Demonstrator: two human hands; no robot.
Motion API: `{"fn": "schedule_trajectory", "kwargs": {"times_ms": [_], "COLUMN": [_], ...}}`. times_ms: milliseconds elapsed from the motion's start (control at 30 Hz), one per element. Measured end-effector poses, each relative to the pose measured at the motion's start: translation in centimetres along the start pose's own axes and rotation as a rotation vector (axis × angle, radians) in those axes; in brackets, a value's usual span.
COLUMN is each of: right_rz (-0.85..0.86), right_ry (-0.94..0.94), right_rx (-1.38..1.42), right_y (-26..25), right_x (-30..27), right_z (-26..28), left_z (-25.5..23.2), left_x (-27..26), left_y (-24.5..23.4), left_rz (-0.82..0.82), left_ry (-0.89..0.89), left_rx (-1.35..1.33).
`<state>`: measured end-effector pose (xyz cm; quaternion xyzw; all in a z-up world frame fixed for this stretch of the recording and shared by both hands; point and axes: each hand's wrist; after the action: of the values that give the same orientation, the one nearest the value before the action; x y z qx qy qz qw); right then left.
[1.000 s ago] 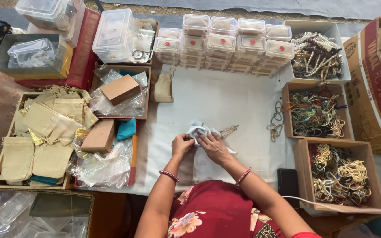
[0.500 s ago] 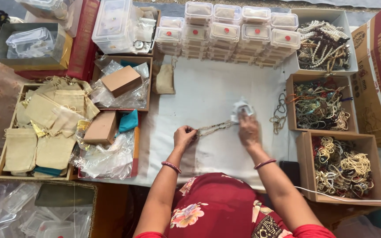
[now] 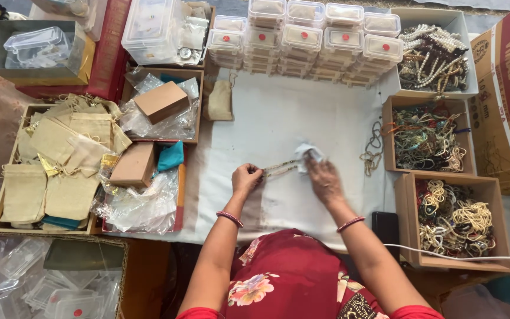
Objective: The person cleans a gold-colored chain with a white cloth on a table covered with various jewelry items and packaging materials. They then place the chain into a small cloth pouch and later wipe a clear plastic container with the same cloth.
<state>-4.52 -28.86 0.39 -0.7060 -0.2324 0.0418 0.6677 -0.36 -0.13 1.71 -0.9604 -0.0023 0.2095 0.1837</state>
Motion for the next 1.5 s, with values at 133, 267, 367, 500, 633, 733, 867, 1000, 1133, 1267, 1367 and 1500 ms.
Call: {"fn": "schedule_trajectory", "kwargs": {"times_ms": [133,267,367,500,633,733,867,1000,1133,1267,1367,1500], "right_rz": [0.114,0.075,-0.079,0.084,0.049,0.098,0.106,-0.015,-0.004,0.032,-0.012,0.039], "right_ry": [0.118,0.240,-0.013,-0.101,-0.092,0.020,0.242,0.422,0.149,-0.054,-0.100,0.056], "right_rx": [-0.027,0.118,0.169,0.271,0.131,0.110,0.115,0.221,0.377,0.285,0.098,-0.026], "right_y": [-0.6,0.0,-1.4,-2.1,-1.4,-1.1,-0.7,2.4,-4.0,-2.4,-1.1,0.8], "right_x": [0.6,2.5,3.7,3.5,2.2,1.1,0.7,1.9,5.0,4.4,3.5,1.2], "right_z": [-1.4,1.7,6.6,7.8,3.3,0.2,-1.5,0.4,8.6,9.4,6.3,-0.3], "left_z": [-0.1,-1.0,-0.5,1.0,0.0,-0.3,0.0,-0.5,2.2,1.4,0.3,0.1], "left_x": [-0.1,-0.5,-0.2,0.7,0.1,-0.1,-0.2,-0.5,1.3,1.0,0.2,0.2], "left_y": [-0.1,-0.2,-0.1,0.6,0.1,0.0,-0.1,-0.6,0.4,0.0,-0.6,-0.5], "left_rz": [-0.002,0.008,0.007,-0.007,0.007,0.000,0.014,0.025,0.042,-0.027,0.047,0.088], "left_ry": [-0.006,-0.043,-0.061,-0.007,-0.028,-0.007,0.004,0.023,0.018,0.107,0.030,-0.010], "left_rx": [-0.001,-0.056,-0.056,-0.018,-0.002,0.037,0.007,-0.018,-0.080,0.074,-0.041,-0.100]}}
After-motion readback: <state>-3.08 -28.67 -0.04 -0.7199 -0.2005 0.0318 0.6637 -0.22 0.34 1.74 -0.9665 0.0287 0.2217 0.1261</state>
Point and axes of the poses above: each hand's wrist, its own x-axis towards the middle knuckle, its own y-axis out of the palm, z = x × y, and after that the axes turned 2 degrees about x, right-handed
